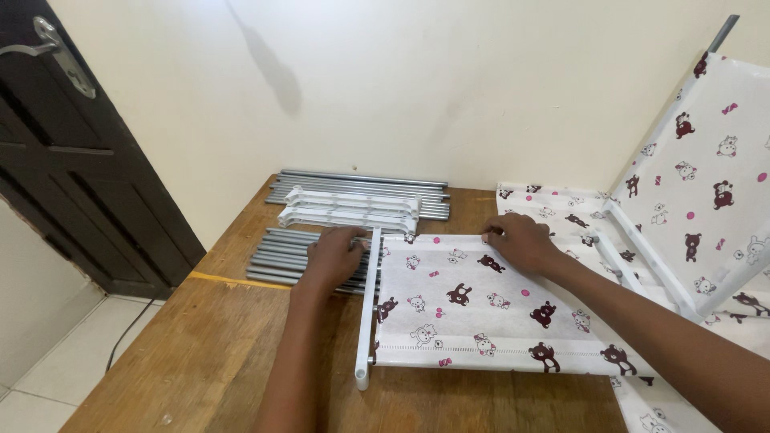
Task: The person assembles a small folding chair by inserting metal rods into white plastic connectors, attaching a patterned fabric seat, and securing the frame. The person then wipes a plastic connector with a dark cloth before continuing assembly.
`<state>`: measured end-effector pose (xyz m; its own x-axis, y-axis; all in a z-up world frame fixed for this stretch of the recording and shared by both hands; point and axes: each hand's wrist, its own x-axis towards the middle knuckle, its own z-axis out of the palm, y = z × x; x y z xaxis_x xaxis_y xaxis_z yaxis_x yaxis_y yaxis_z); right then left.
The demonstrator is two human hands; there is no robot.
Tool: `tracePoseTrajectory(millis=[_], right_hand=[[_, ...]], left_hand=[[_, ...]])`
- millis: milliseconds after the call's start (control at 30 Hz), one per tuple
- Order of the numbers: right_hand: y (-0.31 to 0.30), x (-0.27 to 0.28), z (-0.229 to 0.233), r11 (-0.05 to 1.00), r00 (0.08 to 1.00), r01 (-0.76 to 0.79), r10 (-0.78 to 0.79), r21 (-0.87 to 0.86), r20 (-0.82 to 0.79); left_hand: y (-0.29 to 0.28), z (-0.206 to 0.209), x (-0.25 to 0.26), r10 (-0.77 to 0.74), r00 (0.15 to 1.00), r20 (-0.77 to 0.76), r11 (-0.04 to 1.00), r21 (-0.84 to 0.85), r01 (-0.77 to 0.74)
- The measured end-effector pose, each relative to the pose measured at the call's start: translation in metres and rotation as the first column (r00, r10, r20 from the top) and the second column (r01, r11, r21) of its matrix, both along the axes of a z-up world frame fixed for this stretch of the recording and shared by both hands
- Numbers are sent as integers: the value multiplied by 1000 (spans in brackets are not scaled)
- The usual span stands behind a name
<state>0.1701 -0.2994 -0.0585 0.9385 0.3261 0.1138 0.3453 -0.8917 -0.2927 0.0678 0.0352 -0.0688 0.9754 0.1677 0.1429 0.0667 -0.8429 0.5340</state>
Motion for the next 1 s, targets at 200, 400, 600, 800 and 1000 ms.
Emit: tracePoseTrajectory(millis=[200, 400, 600, 800, 1000], right_hand=[[2, 9, 0, 991, 995, -96, 92, 88, 45], [5, 8, 4, 998, 997, -63, 62, 16, 40], [43, -21, 20, 967, 908, -244, 201, 72, 368], [134, -73, 30, 773, 784, -603, 528, 198, 327], [215, -105, 26, 719, 696, -687, 693, -108, 188]], left_hand=[[-11, 18, -9, -58, 998, -35, 998, 20, 59], [-8, 22, -11, -45, 991, -129, 998, 37, 51], [28, 27, -23, 66, 982, -176, 998, 9, -66], [61, 33, -36, 65, 998, -22, 979, -193, -68], [94, 34, -49, 89, 989, -115, 953, -279, -118]])
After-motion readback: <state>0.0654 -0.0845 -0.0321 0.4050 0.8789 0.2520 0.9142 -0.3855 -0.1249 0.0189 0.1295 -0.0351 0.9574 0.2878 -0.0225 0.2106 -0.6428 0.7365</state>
